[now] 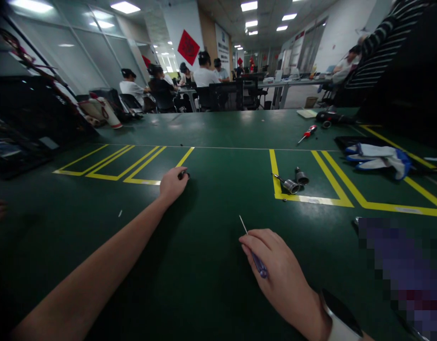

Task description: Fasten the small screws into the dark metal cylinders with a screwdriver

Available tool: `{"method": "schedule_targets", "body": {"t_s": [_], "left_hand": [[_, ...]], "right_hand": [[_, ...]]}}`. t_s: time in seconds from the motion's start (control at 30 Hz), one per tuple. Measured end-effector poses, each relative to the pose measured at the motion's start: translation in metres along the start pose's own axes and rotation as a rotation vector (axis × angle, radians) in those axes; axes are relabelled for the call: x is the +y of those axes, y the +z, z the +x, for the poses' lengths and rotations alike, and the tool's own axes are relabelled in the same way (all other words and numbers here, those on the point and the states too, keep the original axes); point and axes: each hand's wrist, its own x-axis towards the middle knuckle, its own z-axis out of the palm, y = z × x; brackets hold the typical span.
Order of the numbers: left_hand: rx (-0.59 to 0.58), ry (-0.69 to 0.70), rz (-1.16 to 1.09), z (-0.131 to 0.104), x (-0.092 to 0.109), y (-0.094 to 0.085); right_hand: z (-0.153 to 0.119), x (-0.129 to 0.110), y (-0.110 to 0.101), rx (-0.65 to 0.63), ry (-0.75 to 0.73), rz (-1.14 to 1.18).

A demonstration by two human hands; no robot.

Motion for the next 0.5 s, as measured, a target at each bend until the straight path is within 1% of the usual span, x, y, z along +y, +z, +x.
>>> {"method": "schedule_targets", "body": {"t_s": [0.1,0.2,0.33,0.43,0.5], "left_hand": [[-0.063,0.135,-0.019,0.001,-0.007,0.000],[-0.168,0.256,-0.015,0.005,-0.015,-0.004],[-0.316,0.387,-0.012,0.018,-0.025,-0.013],[-0.354,0.429,-0.014,0.027,-0.027,-0.018],[-0.347,0.454,-0.064,0.027,-0.022,-0.018]], "right_hand": [[0.000,0.002,0.001,0.028,0.014,0.011],[0.001,0.005,0.002,0.067,0.030,0.041],[0.006,0.005,0.001,0.093,0.089,0.139],[0.015,-0.001,-0.003,0.099,0.208,0.274],[0.024,-0.004,-0.007,0.068,0.342,0.406]]}}
